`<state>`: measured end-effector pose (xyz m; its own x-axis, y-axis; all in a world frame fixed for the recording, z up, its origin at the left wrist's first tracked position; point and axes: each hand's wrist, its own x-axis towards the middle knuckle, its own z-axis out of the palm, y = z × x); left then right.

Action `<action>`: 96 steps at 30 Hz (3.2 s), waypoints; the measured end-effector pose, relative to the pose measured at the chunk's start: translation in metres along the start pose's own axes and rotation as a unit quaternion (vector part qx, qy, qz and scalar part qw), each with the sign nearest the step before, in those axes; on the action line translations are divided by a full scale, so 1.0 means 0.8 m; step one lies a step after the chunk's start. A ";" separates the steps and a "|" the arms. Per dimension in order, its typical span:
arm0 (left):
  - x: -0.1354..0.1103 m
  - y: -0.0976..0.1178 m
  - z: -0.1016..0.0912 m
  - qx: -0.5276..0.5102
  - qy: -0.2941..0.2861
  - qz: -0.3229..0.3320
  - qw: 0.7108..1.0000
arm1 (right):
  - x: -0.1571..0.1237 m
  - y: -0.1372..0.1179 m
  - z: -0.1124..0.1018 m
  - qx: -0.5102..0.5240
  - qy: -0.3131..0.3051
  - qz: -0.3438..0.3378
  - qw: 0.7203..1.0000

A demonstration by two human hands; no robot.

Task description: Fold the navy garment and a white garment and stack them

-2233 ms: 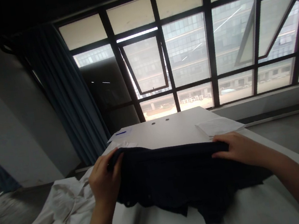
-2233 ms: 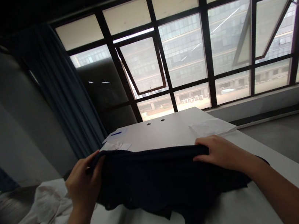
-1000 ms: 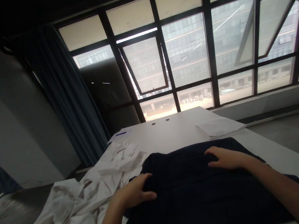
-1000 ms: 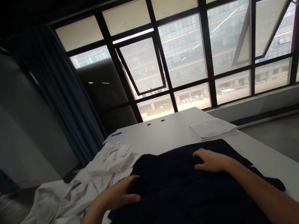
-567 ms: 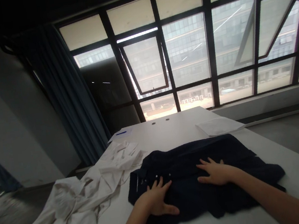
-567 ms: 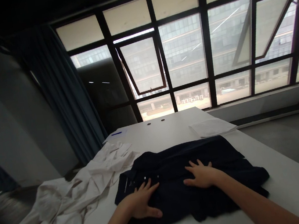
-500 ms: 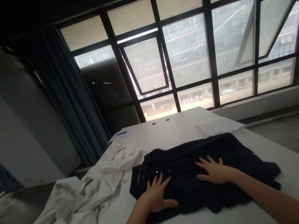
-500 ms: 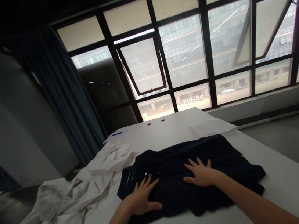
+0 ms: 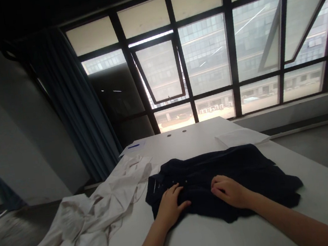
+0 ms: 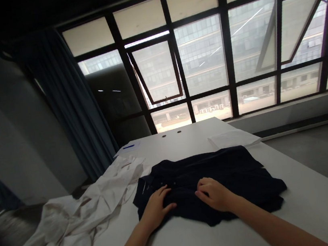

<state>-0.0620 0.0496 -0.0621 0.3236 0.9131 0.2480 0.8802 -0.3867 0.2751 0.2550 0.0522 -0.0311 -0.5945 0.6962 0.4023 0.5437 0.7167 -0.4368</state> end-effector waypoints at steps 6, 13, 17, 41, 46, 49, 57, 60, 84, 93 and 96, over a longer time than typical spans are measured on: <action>0.001 0.020 -0.019 0.044 0.053 0.052 0.996 | -0.009 -0.033 0.012 -0.063 -0.074 -0.043 0.994; -0.011 0.068 -0.038 0.034 -0.031 0.154 0.987 | 0.000 0.019 0.035 -0.258 0.072 0.105 0.958; -0.013 0.071 -0.029 0.043 -0.050 0.135 0.989 | 0.001 0.044 0.018 -0.277 0.125 0.157 0.940; -0.005 0.042 -0.017 0.028 0.041 0.116 0.992 | -0.004 0.107 0.032 -0.104 0.159 0.212 0.959; -0.008 0.045 -0.016 0.018 0.032 0.109 0.993 | -0.003 0.107 0.035 -0.105 0.145 0.221 0.959; -0.003 0.038 -0.017 0.031 0.031 0.109 0.993 | -0.003 0.105 0.037 -0.119 0.147 0.221 0.957; 0.001 0.032 -0.040 -0.025 0.135 0.130 0.982 | 0.001 0.089 0.002 -0.123 0.173 0.201 0.956; 0.000 0.036 -0.062 -0.032 0.177 0.125 0.976 | 0.010 0.076 -0.030 -0.114 0.180 0.171 0.962; -0.024 0.101 -0.018 -0.094 -0.151 0.100 0.979 | -0.017 0.096 -0.112 -0.058 -0.171 0.297 0.938; -0.010 0.063 -0.044 -0.057 -0.349 0.011 0.936 | -0.054 0.185 -0.139 -0.091 -0.154 0.365 0.914; -0.013 0.071 -0.050 0.011 -0.381 -0.003 0.925 | -0.052 0.182 -0.144 -0.104 -0.138 0.366 0.914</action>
<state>-0.0294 0.0129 -0.0123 0.4615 0.7447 -0.4821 0.8871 -0.3858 0.2533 0.4269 0.1325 -0.0189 -0.1370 0.9764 -0.1668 0.9399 0.0749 -0.3332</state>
